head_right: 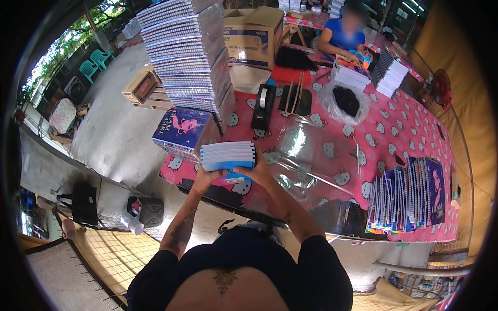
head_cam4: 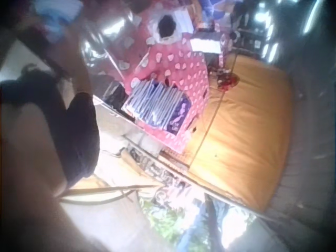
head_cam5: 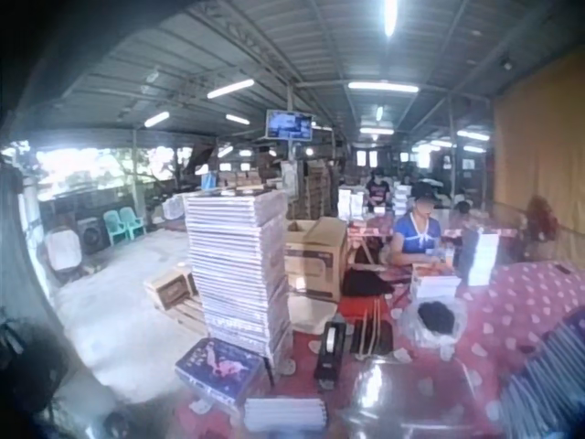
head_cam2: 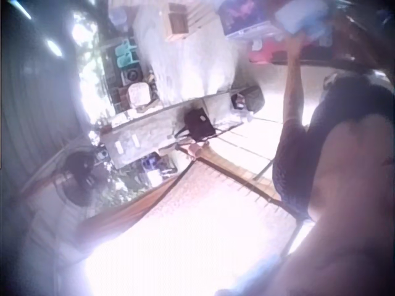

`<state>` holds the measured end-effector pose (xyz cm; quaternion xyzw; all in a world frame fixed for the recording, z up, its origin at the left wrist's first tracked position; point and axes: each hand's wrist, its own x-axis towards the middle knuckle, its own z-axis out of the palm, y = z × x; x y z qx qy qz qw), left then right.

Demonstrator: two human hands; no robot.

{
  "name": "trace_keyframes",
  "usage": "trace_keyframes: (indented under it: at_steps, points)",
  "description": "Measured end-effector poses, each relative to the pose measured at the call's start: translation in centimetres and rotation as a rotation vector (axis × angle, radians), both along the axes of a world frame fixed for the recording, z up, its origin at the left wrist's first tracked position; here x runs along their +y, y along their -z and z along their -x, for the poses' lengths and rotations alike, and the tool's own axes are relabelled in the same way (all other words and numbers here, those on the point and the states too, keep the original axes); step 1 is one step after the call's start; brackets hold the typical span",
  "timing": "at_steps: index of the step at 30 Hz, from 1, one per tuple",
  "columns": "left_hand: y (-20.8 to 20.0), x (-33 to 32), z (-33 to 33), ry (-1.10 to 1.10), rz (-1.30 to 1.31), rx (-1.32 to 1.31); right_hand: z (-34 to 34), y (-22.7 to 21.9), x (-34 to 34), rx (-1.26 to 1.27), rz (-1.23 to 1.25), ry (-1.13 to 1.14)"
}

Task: The person sorts colored notebooks into a stack, places the stack into a plastic bag, and seals the bag using a tape dispenser.

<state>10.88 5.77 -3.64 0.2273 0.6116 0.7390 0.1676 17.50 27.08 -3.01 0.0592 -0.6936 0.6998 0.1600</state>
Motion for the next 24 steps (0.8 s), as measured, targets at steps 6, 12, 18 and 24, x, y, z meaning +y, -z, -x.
trace_keyframes:
  at_steps: [6,12,18,24]
  points:
    - [-10.5,0.0,-1.6,-0.314,0.502,0.745,-0.3,-0.9,1.7,-0.164,-0.042,0.004]
    - [-12.3,4.2,-2.7,0.072,1.012,1.153,-0.4,-0.7,1.3,-0.221,0.008,-0.092]
    - [-13.0,5.2,0.5,0.195,1.259,1.042,0.0,0.0,2.0,-0.097,0.044,-0.085]
    - [-14.8,5.6,-1.4,0.142,1.12,1.029,-6.1,-3.3,6.4,-0.097,0.067,0.083]
